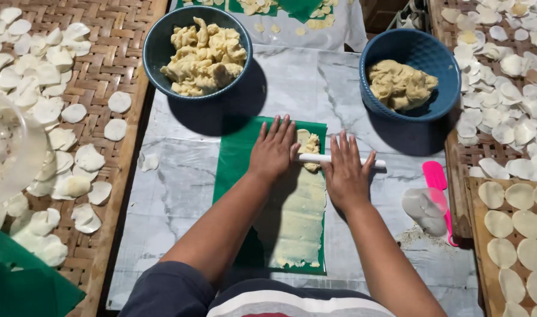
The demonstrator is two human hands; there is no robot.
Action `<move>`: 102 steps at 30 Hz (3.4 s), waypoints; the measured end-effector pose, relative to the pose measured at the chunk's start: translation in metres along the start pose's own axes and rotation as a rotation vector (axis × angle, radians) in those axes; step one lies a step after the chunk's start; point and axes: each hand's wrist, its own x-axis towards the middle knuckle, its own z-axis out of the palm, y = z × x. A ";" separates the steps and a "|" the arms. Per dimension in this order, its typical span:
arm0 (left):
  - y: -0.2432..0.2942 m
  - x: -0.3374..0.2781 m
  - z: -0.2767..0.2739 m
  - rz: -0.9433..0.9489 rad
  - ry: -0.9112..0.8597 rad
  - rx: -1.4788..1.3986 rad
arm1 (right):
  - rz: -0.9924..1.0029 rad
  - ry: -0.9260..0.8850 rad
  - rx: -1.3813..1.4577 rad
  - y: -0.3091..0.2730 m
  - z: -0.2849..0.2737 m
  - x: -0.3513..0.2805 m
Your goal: Rolling out small portions of dough into thin sheets using a rolling pin on a mat
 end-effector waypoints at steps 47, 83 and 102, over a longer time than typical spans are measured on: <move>0.057 -0.189 -0.048 -0.048 -0.273 -0.039 | -0.003 0.061 -0.091 -0.077 -0.001 -0.001; -0.011 0.012 -0.058 -0.165 -0.180 -0.037 | 0.070 -0.265 0.054 -0.035 -0.003 0.063; 0.013 -0.132 -0.048 0.085 0.208 -0.017 | 0.007 0.049 0.015 -0.044 -0.042 -0.077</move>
